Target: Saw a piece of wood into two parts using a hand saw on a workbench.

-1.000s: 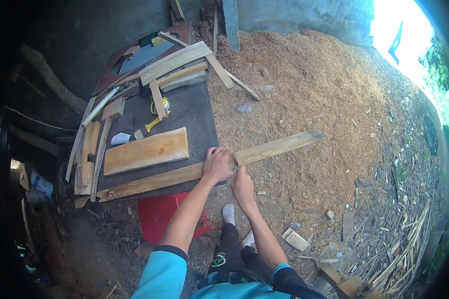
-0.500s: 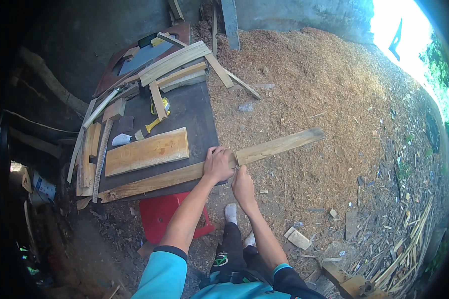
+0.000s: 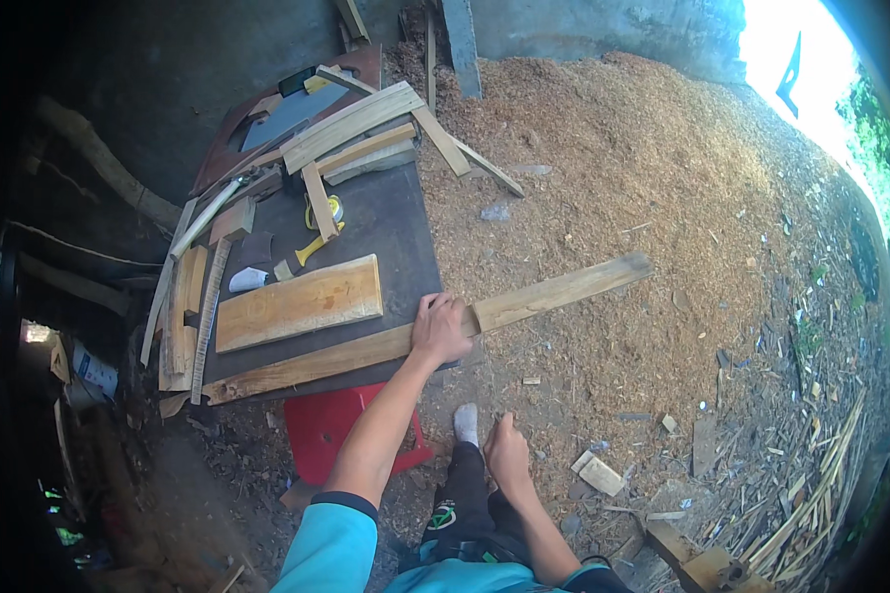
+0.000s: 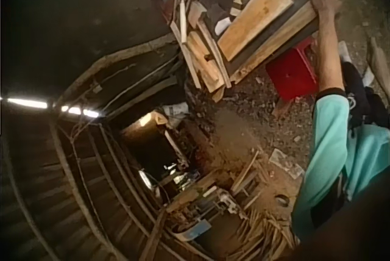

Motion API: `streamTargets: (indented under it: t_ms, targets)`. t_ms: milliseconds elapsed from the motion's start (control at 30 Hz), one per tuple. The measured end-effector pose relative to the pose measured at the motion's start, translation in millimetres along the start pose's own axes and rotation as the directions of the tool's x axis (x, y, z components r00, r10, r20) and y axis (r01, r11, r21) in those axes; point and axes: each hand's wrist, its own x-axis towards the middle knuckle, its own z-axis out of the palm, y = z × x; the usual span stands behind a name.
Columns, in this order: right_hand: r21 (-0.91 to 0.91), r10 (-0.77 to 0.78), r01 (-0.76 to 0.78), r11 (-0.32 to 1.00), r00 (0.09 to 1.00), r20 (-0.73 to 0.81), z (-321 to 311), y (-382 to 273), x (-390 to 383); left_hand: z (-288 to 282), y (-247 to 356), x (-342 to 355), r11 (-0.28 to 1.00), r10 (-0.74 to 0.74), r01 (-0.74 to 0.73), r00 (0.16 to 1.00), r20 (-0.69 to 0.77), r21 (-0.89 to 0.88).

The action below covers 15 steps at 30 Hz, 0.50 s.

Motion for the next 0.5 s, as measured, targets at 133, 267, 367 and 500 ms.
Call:
streamTargets:
  t_ms: [133,267,367,500]
  targets:
    - [-0.048,-0.11,0.106,0.993,0.989,-0.096,4,-14,76,-5,6,9,1.0,0.021,-0.021,1.0,-0.011,-0.006]
    - [-0.044,-0.104,0.101,0.994,0.991,-0.082,9,-7,73,-10,6,6,1.0,-0.006,0.007,1.0,0.011,-0.027]
    - [0.002,-0.001,0.001,1.0,1.0,-0.025,9,7,21,-9,2,3,1.0,-0.011,0.011,1.0,0.002,-0.012]
    - [-0.027,-0.003,0.002,1.0,1.0,-0.018,4,4,24,-5,2,2,0.999,-0.004,0.004,1.0,0.003,0.037]
